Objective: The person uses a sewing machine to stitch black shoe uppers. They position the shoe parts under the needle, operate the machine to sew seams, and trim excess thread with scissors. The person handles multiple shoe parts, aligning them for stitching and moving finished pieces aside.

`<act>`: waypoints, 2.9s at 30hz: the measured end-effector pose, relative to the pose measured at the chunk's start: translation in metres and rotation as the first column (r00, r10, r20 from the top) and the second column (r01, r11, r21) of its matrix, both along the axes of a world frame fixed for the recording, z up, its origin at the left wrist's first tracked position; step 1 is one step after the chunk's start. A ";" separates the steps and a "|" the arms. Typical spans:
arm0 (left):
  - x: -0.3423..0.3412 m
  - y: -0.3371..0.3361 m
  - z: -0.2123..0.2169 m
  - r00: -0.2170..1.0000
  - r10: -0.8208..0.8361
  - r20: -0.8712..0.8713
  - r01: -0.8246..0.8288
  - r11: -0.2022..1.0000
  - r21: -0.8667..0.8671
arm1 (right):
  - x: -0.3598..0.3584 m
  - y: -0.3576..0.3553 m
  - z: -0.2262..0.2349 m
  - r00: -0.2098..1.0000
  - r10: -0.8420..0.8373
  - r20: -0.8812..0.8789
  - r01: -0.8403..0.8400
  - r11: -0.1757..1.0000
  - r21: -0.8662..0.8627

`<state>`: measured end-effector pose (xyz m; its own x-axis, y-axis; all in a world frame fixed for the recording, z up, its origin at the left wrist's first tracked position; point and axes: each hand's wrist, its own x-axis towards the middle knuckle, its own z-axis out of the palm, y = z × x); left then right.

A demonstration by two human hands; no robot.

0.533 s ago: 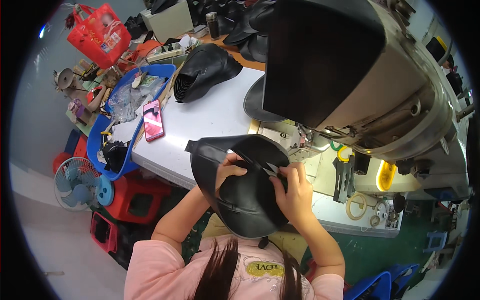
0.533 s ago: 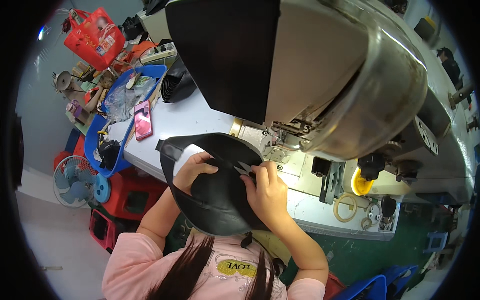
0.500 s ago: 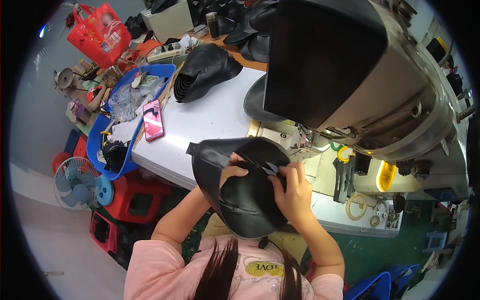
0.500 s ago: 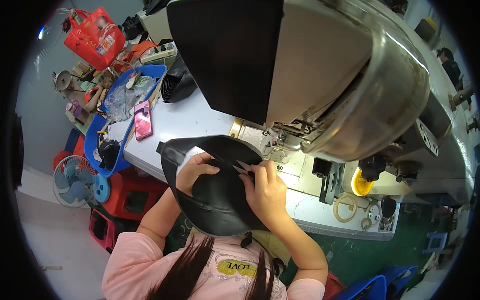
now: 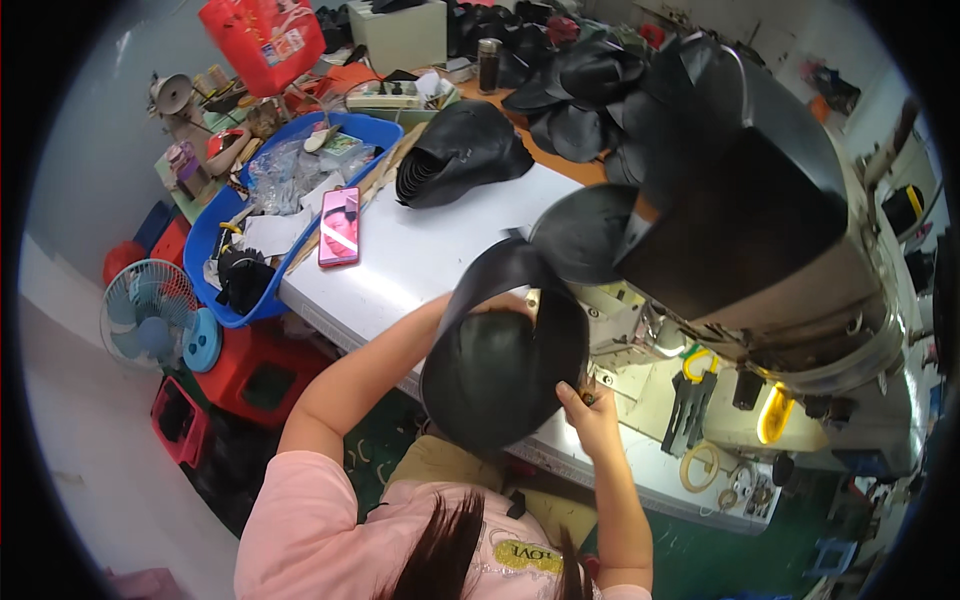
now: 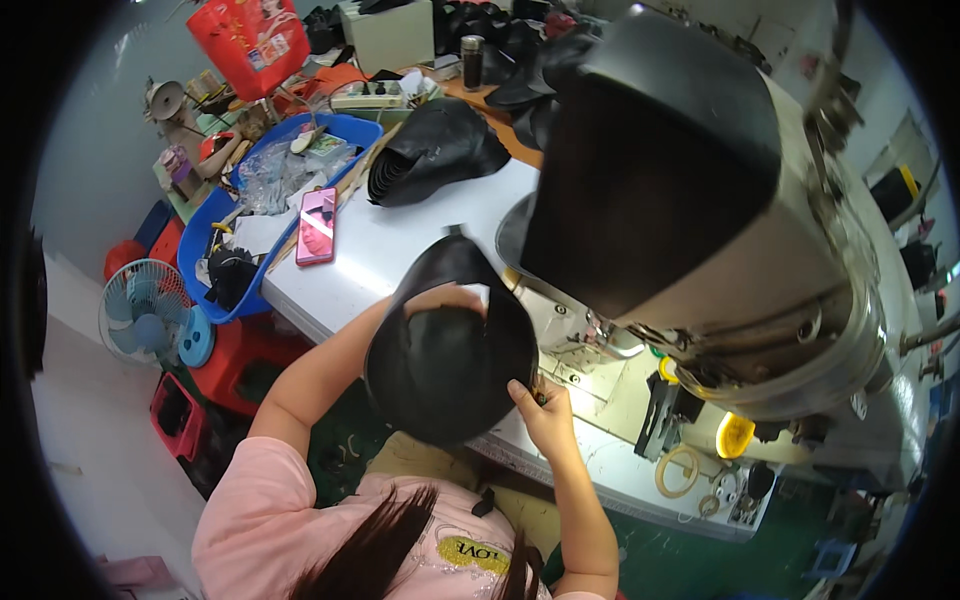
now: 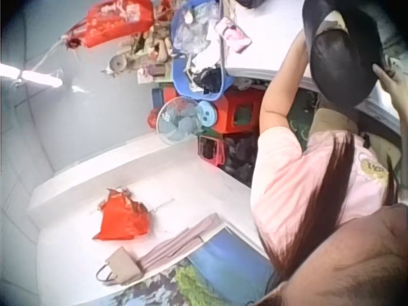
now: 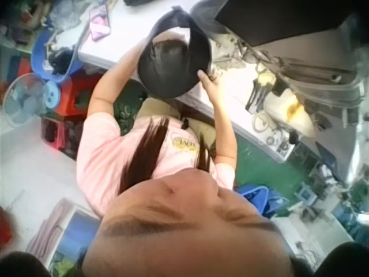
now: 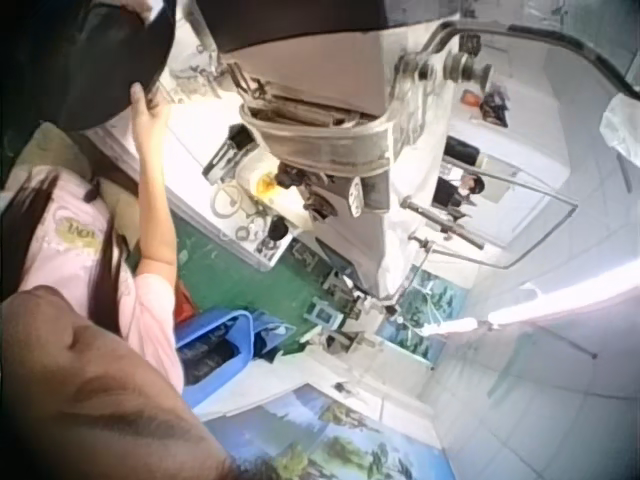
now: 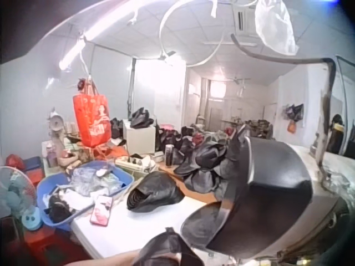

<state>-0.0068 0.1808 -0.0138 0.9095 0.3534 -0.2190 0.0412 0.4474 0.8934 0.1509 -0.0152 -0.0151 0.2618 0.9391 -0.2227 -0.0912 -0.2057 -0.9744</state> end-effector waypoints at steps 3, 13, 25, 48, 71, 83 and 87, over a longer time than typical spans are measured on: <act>-0.006 0.053 0.008 0.954 0.277 -0.119 -0.297 0.930 -0.217 | -0.019 0.025 0.003 0.940 -0.186 -0.285 0.184 0.982 -0.034; -0.034 0.211 -0.012 0.270 0.963 -0.018 -0.905 0.247 -0.346 | -0.021 0.132 -0.012 0.727 -0.542 -0.421 0.600 0.800 0.007; -0.081 0.182 -0.020 0.455 0.839 0.298 -0.737 0.543 -0.403 | 0.047 -0.047 -0.036 0.946 -0.131 0.296 0.122 0.991 0.048; -0.010 -0.125 0.016 0.863 0.496 0.098 -0.505 0.837 0.209 | 0.087 -0.133 0.006 0.148 -0.881 0.450 0.746 0.398 0.534; 0.025 -0.155 0.022 0.986 0.163 0.033 -0.163 0.907 0.388 | 0.001 -0.053 0.054 0.857 -0.247 0.453 0.166 0.963 0.213; 0.028 -0.162 0.044 0.978 0.204 -0.032 -0.173 0.894 0.413 | -0.002 -0.054 0.049 0.837 -0.283 0.468 0.192 0.953 0.233; 0.027 -0.155 0.046 0.969 0.232 -0.088 -0.157 0.848 0.505 | -0.002 -0.056 0.056 0.737 -0.356 0.574 0.218 0.930 0.297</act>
